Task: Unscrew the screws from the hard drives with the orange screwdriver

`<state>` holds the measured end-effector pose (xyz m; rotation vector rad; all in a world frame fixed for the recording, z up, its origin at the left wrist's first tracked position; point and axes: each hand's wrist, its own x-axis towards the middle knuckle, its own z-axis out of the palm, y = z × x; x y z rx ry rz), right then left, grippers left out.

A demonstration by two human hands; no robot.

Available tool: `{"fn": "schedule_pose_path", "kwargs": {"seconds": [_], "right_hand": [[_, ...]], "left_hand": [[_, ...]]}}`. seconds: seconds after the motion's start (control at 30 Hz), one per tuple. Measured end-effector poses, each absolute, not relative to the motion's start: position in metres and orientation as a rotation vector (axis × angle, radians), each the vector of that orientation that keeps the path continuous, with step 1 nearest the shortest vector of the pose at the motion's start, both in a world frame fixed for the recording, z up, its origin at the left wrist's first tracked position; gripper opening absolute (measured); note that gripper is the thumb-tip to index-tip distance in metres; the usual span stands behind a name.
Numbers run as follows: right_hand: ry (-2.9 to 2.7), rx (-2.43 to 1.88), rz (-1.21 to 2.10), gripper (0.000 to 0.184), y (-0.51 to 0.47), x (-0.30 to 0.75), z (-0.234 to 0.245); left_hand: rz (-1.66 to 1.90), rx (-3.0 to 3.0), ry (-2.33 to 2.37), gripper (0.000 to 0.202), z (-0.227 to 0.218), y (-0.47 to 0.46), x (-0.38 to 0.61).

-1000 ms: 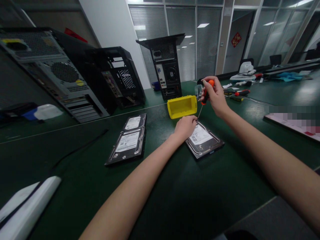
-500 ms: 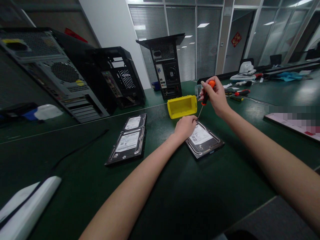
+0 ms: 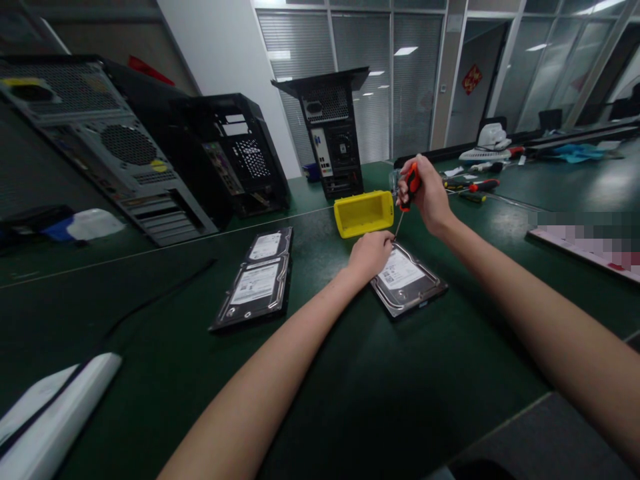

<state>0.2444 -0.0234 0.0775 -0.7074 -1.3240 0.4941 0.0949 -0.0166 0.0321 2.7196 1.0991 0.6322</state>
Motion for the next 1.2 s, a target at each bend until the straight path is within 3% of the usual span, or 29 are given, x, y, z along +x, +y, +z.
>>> {"fn": "schedule_pose_path", "kwargs": {"seconds": [1.2], "right_hand": [[-1.211, -0.733, 0.458, 0.043, -0.023, 0.251, 0.078]], "left_hand": [[0.644, 2.731, 1.094, 0.032, 0.031, -0.017, 0.094]]}}
